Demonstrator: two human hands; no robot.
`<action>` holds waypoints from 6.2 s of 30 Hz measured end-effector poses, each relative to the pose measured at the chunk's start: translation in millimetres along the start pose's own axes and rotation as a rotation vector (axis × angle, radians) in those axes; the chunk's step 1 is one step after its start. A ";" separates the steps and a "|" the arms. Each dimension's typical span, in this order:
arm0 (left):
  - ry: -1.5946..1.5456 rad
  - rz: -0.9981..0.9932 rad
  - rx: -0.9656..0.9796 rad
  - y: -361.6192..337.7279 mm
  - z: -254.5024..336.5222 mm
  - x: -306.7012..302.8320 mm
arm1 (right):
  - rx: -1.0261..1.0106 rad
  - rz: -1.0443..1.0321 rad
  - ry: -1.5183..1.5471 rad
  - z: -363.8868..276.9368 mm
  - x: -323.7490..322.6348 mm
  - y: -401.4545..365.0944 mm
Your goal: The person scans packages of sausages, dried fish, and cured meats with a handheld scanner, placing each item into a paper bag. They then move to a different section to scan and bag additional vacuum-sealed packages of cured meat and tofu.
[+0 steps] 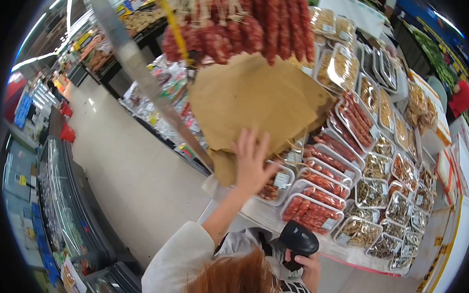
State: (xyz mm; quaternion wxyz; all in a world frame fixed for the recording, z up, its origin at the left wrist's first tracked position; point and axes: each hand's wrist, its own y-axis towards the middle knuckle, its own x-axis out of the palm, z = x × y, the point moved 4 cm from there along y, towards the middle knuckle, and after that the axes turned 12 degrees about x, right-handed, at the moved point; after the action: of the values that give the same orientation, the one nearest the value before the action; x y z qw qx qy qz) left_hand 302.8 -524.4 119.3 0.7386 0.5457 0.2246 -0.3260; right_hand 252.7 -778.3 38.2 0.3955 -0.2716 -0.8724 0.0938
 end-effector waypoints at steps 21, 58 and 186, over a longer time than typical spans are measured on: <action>-0.862 0.533 -0.525 -28.4 -266.0 -119.1 | 0.157 -0.186 -0.064 93.5 155.5 120.2; -1.210 0.510 -0.595 172.7 -718.8 -173.0 | -0.114 0.023 0.051 66.4 405.0 487.2; -1.459 -0.924 -0.766 55.4 -558.4 -91.0 | -0.298 0.473 -0.291 12.5 354.4 445.0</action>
State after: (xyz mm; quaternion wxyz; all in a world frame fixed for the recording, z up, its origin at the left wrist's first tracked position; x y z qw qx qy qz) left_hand 294.0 39.6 49.0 0.6234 -0.2157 -0.0073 -0.7515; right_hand 230.0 -211.8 87.9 0.1894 -0.5057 -0.8366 0.0921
